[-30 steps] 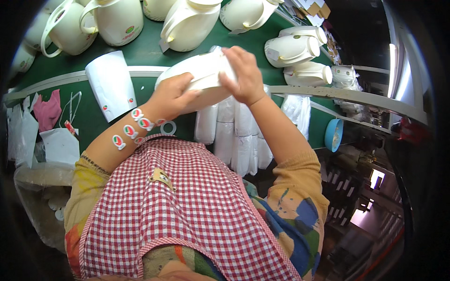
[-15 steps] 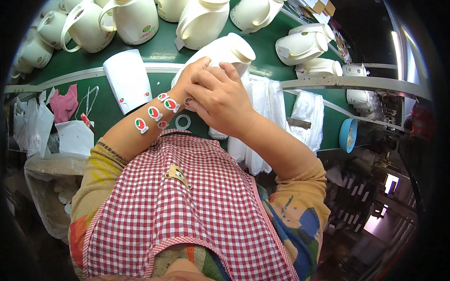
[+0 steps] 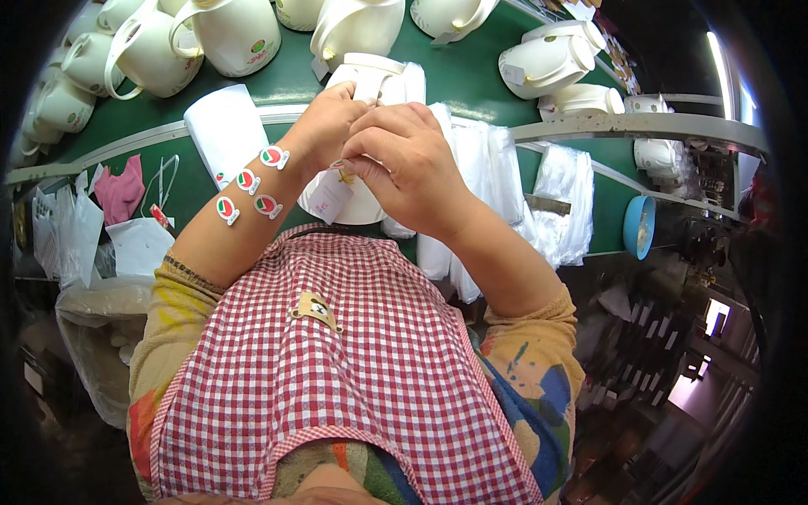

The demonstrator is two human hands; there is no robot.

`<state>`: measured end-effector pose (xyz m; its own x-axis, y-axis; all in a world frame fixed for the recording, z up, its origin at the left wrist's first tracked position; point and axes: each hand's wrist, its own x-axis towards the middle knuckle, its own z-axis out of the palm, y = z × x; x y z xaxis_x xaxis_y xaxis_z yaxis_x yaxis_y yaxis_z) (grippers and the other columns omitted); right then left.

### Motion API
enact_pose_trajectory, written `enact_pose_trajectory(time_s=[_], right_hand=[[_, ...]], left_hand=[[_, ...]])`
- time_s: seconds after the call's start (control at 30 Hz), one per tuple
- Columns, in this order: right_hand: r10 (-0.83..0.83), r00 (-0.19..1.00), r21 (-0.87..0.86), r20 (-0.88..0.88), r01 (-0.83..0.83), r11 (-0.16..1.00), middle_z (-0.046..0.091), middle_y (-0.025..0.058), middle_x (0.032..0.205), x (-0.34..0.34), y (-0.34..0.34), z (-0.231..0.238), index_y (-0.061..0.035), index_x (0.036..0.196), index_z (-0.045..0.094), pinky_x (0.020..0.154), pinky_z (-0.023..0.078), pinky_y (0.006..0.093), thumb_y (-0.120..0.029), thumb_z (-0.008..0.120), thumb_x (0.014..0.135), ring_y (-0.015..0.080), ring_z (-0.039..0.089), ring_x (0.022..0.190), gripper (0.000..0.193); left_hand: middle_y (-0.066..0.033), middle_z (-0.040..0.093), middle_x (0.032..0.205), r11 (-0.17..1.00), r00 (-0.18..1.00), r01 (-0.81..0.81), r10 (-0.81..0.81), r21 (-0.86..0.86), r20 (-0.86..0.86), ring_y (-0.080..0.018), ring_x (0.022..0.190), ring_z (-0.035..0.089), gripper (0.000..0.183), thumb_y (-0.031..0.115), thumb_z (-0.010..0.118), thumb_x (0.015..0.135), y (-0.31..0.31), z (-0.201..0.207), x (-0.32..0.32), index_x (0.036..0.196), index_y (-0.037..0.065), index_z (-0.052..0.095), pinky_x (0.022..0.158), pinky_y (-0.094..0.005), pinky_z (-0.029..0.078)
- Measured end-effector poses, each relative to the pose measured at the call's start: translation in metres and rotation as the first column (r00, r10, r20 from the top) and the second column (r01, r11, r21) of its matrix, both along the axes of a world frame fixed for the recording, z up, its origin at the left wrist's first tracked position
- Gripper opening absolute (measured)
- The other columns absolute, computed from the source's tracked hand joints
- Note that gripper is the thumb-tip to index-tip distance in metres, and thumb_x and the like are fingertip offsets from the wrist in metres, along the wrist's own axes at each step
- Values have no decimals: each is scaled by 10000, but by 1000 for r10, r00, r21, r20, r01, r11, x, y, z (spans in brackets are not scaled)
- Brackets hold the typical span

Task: The person assembles white electric kettles on a green workbench. They pick up kettle bodies, attach lids, and affix small round stickers to the sides. The person handles the kettles one at a time, placing finished units back on the table.

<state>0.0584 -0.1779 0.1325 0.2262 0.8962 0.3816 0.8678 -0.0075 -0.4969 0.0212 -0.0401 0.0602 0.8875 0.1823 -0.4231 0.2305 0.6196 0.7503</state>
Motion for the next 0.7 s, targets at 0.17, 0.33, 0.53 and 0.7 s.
enact_pose_trajectory(time_s=[0.17,0.33,0.53,0.7], right_hand=[[-202,853,-252,-481,86,964,630,70,853,15,-24,-18,-32,844,625,768,451,324,-68,660,800,203,590,822,67],[-365,714,-531,-597,-11,847,648,62,983,15,-55,-69,-36,923,618,796,454,308,-96,597,853,177,588,893,94],[-292,634,-450,-716,-99,888,675,98,938,-16,-48,-84,-20,902,631,824,495,328,-92,608,838,216,634,888,99],[-608,364,-669,-706,-59,741,670,66,775,22,-49,-110,14,866,660,654,502,277,-87,629,815,121,615,692,117]], left_hand=[[-175,611,967,997,998,-29,25,-71,-58,-246,792,636,208,27,523,905,-1,-30,9,1093,-59,499,694,-372,556],[-136,594,1014,998,992,-46,39,-54,-120,-221,878,633,155,35,498,942,-6,-34,20,1081,-30,515,759,-353,576],[-138,592,1011,995,987,-85,76,-58,-142,-218,872,631,178,63,509,955,-5,-44,31,1100,-40,504,753,-348,581],[-165,606,992,996,988,-92,91,-7,-125,-228,836,640,200,58,509,948,-8,-46,38,1109,-59,487,713,-336,575]])
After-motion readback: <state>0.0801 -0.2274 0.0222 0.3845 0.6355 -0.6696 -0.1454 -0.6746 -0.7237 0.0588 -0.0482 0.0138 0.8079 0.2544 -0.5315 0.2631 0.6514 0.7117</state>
